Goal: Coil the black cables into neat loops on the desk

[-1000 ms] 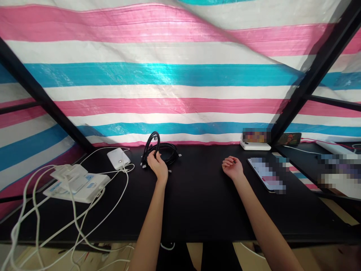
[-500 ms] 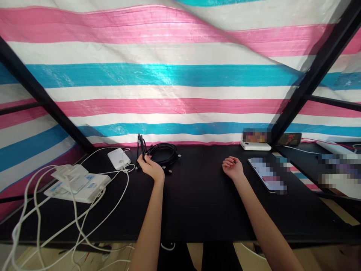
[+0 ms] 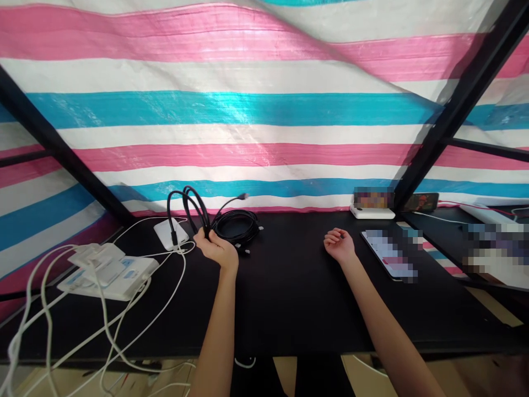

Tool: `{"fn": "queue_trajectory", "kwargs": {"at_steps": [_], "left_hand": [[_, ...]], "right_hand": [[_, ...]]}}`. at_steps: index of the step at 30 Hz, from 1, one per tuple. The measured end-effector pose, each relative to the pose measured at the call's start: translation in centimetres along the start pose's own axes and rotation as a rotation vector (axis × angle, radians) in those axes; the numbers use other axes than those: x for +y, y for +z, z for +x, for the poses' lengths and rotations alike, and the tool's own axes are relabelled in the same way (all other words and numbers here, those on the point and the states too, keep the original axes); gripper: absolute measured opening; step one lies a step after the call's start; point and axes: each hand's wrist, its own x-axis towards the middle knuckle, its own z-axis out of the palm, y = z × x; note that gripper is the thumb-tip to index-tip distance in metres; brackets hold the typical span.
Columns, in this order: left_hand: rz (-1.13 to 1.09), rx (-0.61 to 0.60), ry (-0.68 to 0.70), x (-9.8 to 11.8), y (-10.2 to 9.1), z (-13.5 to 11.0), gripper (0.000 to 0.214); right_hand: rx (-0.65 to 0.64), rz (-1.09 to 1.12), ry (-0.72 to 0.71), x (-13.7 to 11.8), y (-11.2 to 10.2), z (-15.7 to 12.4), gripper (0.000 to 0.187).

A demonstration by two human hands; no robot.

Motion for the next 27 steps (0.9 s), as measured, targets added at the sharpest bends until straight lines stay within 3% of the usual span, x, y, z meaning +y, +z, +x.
{"fn": "queue_trajectory", "kwargs": {"at_steps": [6,12,20,27], "left_hand": [[-0.09,-0.183,0.287,0.8,0.0,-1.8,0.039],[-0.247,-0.497,0.567,2.6,-0.2,-4.8,0.039],[-0.355,-0.723,0.649,4.8,-0.4,-6.0,0.027],[-0.219,-1.025,0.629,5.2,-0.4,-6.1,0.035]], "right_hand": [[-0.007,-0.026,0.026,0.1,0.3,-0.1,0.023],[-0.009,-0.108,0.107,0.5,0.8,0.1,0.018],[0.024,-0.133,0.085,0.4,0.8,0.3,0.016],[0.027,-0.231,0.058,0.4,1.0,0.2,0.017]]}}
